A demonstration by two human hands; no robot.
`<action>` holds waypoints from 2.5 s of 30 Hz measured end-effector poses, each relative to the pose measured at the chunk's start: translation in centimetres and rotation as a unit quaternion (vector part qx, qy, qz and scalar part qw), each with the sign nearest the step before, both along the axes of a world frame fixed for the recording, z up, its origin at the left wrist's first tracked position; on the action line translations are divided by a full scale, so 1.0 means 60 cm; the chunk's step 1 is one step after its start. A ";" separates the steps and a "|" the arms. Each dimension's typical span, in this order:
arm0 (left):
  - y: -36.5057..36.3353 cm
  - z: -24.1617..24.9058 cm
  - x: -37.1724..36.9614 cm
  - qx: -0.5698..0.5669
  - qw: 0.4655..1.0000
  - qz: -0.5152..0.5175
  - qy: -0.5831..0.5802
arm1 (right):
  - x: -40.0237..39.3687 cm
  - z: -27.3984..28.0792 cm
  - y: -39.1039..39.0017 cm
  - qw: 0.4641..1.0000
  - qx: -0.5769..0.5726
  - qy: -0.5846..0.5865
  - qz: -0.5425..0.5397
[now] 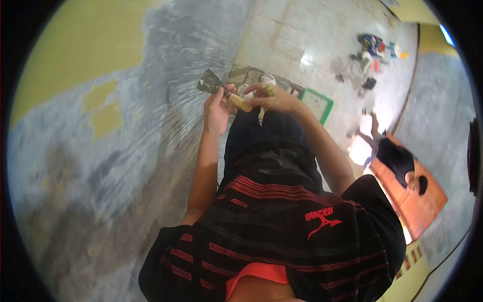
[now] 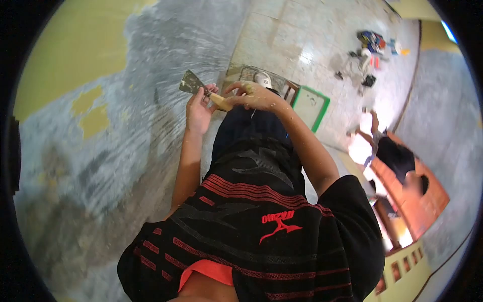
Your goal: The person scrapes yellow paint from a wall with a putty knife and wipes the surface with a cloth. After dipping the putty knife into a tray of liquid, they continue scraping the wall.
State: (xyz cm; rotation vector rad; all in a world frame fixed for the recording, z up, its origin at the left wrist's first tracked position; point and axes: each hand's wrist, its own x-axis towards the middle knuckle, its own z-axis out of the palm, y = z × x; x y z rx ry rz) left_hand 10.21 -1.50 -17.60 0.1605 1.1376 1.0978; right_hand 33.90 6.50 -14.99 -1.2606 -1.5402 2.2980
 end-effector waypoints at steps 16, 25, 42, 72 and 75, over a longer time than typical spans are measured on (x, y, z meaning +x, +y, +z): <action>0.111 -0.196 0.092 -0.141 0.903 -0.393 0.104 | 0.359 -0.471 -0.491 0.829 -0.206 -0.384 -0.351; 0.063 -0.484 0.204 -0.201 0.818 -0.512 0.170 | 0.383 -0.844 -0.589 0.807 -0.241 -0.364 -0.398; 0.185 -1.257 0.666 0.092 0.613 -0.774 0.131 | 0.651 -1.522 -0.408 0.600 -0.082 -0.694 -0.390; -0.027 -1.313 0.854 0.199 0.398 -0.846 0.292 | 0.568 -1.374 -0.437 0.549 -0.161 -0.292 -0.767; -0.076 -1.321 0.859 0.232 0.397 -0.856 0.234 | 0.565 -1.329 -0.410 0.594 -0.150 -0.377 -0.694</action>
